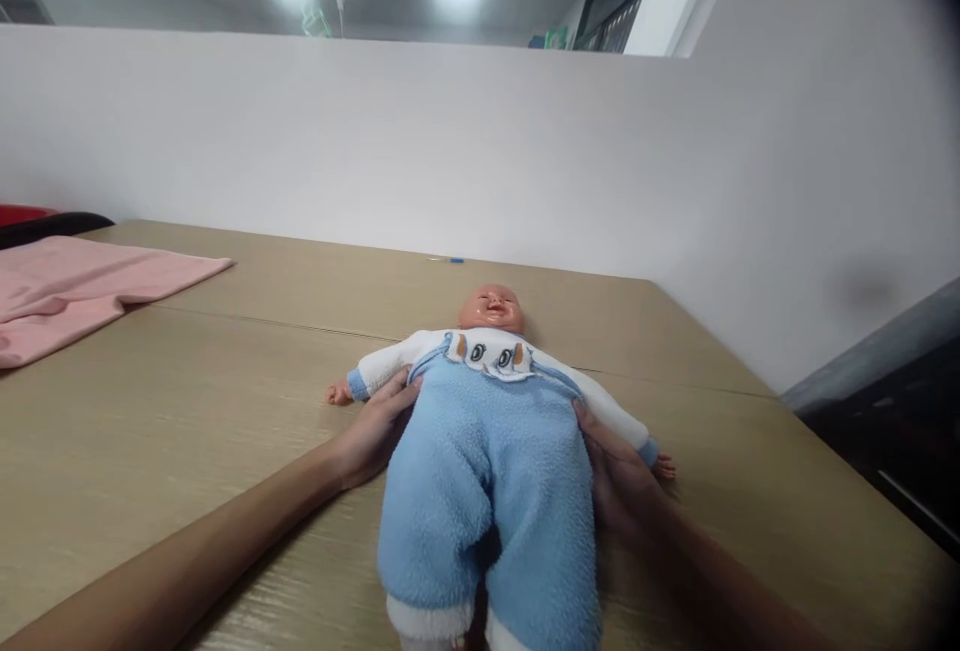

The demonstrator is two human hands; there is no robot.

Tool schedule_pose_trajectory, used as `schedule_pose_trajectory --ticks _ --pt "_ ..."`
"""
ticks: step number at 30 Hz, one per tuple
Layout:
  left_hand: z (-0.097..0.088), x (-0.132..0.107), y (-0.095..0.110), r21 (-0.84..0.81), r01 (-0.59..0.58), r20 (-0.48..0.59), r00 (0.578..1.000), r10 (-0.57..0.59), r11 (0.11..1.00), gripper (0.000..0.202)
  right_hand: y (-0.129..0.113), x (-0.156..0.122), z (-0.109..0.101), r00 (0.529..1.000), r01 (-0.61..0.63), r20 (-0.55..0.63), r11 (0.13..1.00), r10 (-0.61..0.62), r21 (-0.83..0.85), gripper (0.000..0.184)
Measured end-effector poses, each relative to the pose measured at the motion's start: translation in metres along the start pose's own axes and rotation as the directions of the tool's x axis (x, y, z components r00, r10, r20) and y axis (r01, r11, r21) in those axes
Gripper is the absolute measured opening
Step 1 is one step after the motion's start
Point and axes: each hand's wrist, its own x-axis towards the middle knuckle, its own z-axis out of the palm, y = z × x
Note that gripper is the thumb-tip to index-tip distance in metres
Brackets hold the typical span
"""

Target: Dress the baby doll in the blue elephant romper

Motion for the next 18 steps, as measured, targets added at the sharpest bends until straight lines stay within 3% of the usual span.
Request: schedule_pose_trajectory --ticks 5,11,15,18 --pt "-0.002 0.003 -0.004 -0.002 -0.020 0.019 1.000 0.020 1.000 0.045 -0.003 0.003 -0.002 0.997 0.064 -0.033 0.997 -0.065 -0.044 0.051" --pt "-0.010 0.008 -0.006 0.071 -0.029 0.125 0.992 0.020 0.997 0.040 -0.011 -0.001 0.002 0.990 0.141 -0.003 0.987 -0.142 -0.081 0.039" --pt "-0.017 0.009 -0.001 0.249 -0.118 0.219 0.974 0.063 0.961 0.032 -0.007 0.007 -0.004 0.989 0.133 0.090 0.961 -0.115 -0.243 0.039" --pt "-0.018 0.007 0.007 0.480 -0.225 0.245 0.963 0.117 0.848 0.030 -0.008 0.010 -0.012 0.972 0.229 0.152 0.844 -0.177 -0.485 0.039"
